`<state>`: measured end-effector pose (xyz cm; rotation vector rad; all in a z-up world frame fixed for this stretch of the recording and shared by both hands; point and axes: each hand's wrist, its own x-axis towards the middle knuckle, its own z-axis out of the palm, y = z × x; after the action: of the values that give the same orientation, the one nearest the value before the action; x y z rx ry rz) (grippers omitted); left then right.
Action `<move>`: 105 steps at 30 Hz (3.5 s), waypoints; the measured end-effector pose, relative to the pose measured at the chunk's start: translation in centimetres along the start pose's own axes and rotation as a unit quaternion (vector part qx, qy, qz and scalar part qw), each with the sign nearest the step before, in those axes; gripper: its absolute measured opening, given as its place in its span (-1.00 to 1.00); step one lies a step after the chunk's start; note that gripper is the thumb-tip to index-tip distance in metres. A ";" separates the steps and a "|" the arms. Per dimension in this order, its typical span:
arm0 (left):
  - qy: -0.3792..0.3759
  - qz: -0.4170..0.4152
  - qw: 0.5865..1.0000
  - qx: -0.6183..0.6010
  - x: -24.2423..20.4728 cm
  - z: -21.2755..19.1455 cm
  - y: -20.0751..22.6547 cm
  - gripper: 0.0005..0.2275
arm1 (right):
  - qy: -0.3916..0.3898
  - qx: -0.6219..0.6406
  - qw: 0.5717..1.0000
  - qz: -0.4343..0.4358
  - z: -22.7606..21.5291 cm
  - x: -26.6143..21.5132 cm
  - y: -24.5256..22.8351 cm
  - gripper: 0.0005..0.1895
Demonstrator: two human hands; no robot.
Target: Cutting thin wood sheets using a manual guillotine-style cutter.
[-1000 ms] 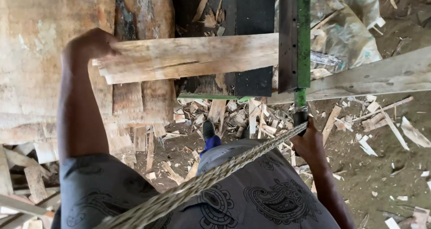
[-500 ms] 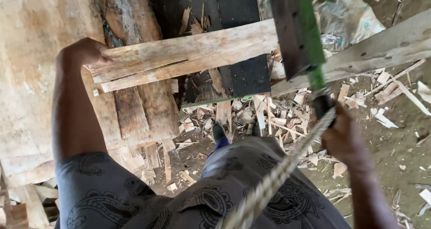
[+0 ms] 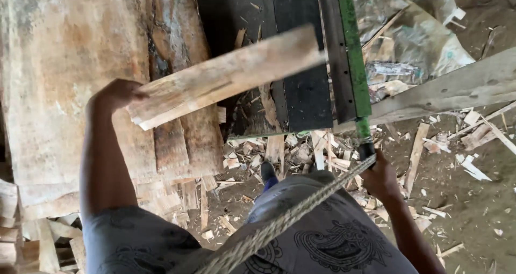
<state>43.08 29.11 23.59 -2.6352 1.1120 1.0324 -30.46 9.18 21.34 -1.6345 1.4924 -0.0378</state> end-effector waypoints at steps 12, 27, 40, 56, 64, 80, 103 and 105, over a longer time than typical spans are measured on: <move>0.129 0.113 0.734 -0.657 -10.0 7.6 8.4 -0.88 | -0.018 0.010 1.000 0.019 -2.9 -2.6 -4.0 -0.42; 0.276 0.143 0.932 -0.186 -14.6 29.6 27.9 -0.31 | -0.024 0.002 1.000 0.010 -3.9 -4.0 -6.3 -0.31; 0.379 0.314 0.870 -0.016 -9.5 34.5 23.1 -0.60 | -0.032 0.014 0.999 -0.026 -3.4 -2.3 -3.0 -0.40; 0.375 0.055 0.607 -0.699 -17.4 16.9 11.4 -0.77 | -0.033 -0.001 0.996 -0.079 -5.7 -4.7 -6.0 -0.41; 0.222 0.004 0.652 -0.725 -10.5 14.1 5.2 -0.61 | -0.031 0.000 0.999 -0.006 -6.4 -5.8 -8.4 -0.28; 0.366 -0.071 0.719 -0.587 12.1 10.0 -0.5 -0.75 | -0.008 -0.011 0.999 0.034 -4.3 -5.3 -8.1 -0.40; 0.331 -0.111 0.749 -0.563 13.7 9.2 -1.2 -0.71 | 0.083 -0.079 0.993 -0.022 3.8 3.6 6.2 -0.50; 0.335 -0.103 0.705 -0.617 11.7 9.2 -0.7 -0.71 | 0.052 -0.055 0.992 -0.097 1.0 1.0 2.7 -0.55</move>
<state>44.39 25.72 9.14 -4.2947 -0.1324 0.9179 -31.69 9.30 18.59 -1.8887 1.4290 -0.1534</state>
